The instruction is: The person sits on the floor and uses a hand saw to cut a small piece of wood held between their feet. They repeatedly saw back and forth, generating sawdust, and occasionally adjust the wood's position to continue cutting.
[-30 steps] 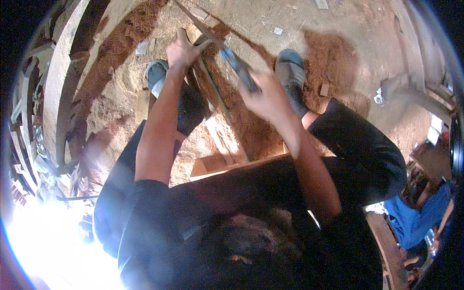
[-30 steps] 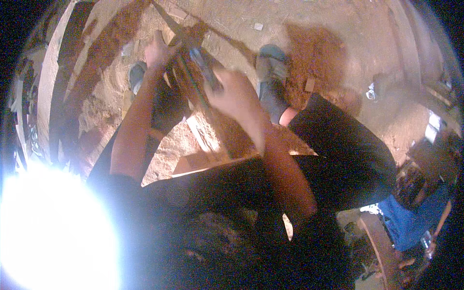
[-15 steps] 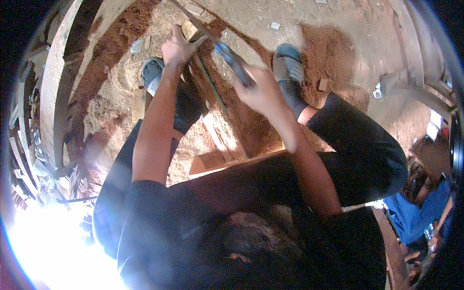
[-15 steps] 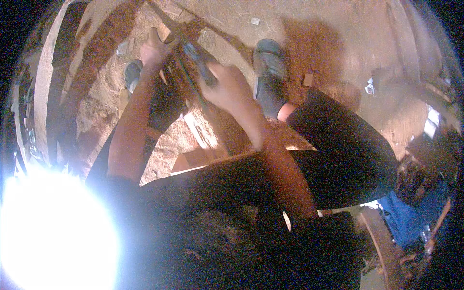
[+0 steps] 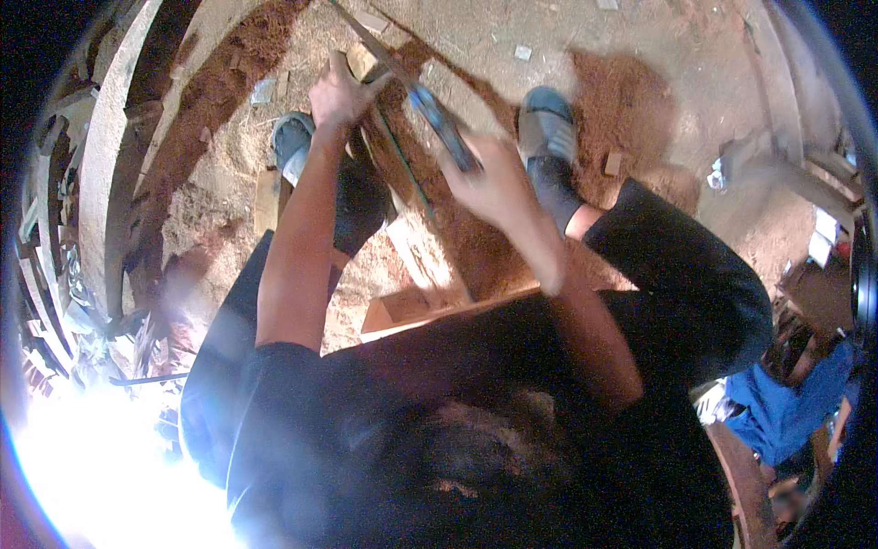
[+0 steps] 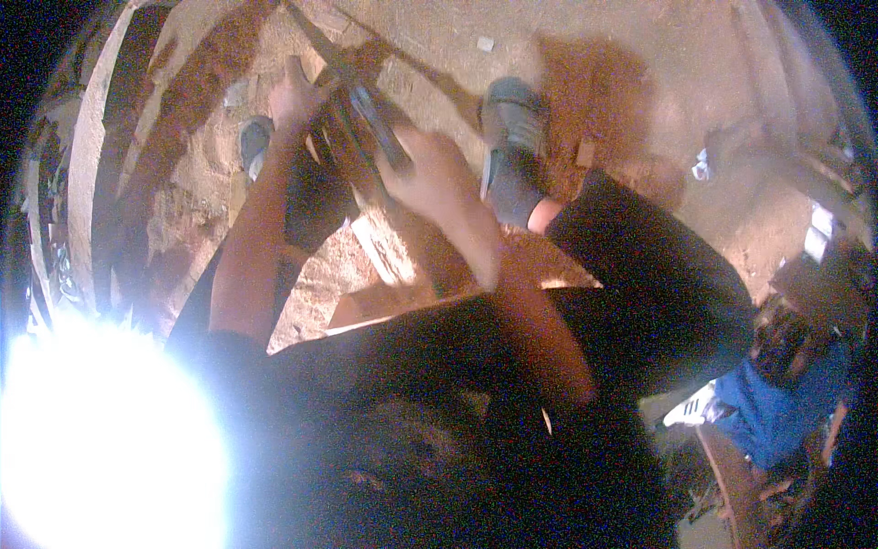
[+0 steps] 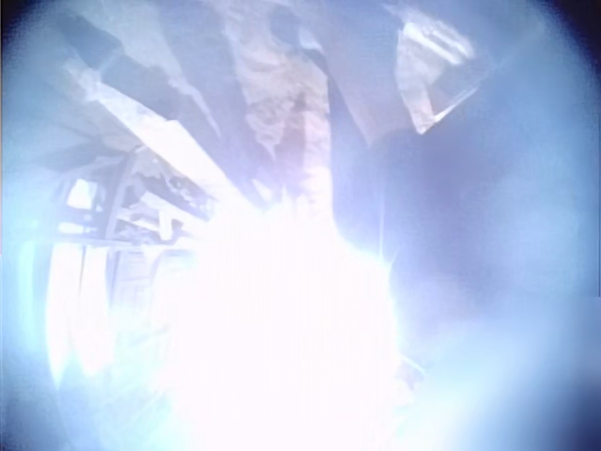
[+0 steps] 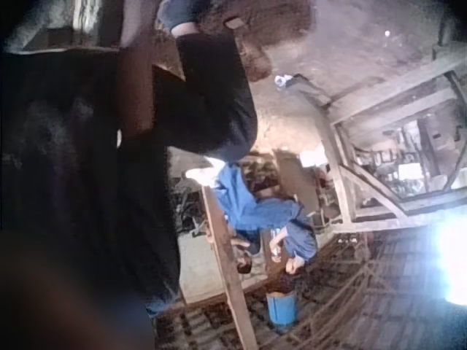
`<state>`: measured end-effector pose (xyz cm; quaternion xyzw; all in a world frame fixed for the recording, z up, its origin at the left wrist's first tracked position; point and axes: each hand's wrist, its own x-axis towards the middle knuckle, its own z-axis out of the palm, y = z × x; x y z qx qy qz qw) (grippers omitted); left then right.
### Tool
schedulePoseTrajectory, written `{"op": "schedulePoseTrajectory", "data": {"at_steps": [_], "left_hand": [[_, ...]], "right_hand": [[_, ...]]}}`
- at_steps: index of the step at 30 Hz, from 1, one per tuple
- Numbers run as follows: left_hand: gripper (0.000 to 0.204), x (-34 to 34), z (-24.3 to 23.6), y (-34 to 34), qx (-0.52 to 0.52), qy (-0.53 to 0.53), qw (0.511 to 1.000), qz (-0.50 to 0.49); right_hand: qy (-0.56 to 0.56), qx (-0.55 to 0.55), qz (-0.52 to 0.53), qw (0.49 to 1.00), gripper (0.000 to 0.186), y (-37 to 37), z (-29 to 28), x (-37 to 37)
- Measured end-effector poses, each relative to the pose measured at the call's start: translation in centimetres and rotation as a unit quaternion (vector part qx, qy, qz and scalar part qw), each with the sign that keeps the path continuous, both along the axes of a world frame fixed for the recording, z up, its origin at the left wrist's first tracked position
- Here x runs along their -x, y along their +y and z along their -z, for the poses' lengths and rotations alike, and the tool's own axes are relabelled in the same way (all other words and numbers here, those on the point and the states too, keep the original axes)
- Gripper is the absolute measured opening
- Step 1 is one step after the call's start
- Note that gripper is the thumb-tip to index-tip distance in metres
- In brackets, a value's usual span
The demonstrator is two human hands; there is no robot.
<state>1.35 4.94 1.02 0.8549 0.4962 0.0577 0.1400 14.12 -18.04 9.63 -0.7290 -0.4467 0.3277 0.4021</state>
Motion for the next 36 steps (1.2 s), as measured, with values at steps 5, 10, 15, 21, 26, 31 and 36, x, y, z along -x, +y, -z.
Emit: {"op": "schedulePoseTrajectory", "data": {"at_steps": [5, 10, 15, 21, 26, 31, 36], "left_hand": [[0.081, -0.9, 0.4, -0.7, 0.0, 0.004, 1.0, 0.007], [0.084, 0.2, 0.1, 0.3, -0.027, 0.009, 1.0, -0.002], [0.084, -1.1, 0.2, -0.8, -0.025, -0.007, 1.0, 0.017], [0.085, 0.1, -0.3, -1.1, -0.001, 0.017, 1.0, 0.006], [0.085, -0.9, 0.5, -0.7, 0.014, 0.007, 1.0, 0.009], [0.085, -0.2, -0.1, 0.1, 0.0, 0.016, 1.0, -0.007], [0.085, -1.0, 0.7, -0.6, -0.001, 0.004, 1.0, 0.009]], "right_hand": [[-0.031, 0.003, 0.012, 0.999, 0.023, 3.4, 0.2, -1.4], [-0.005, -0.018, -0.005, 1.0, 0.023, -1.1, -0.3, 0.4], [-0.007, 0.01, -0.002, 1.0, 0.026, 3.8, 1.0, -2.4], [-0.002, -0.025, 0.009, 1.0, 0.024, -0.5, -0.2, 0.0], [-0.076, -0.002, -0.001, 0.997, 0.024, 6.1, 0.7, -1.3], [0.025, -0.02, 0.022, 0.999, 0.022, -0.7, -0.6, 0.8], [-0.031, 0.029, -0.021, 0.999, 0.025, 4.8, 0.6, -1.2]]}}
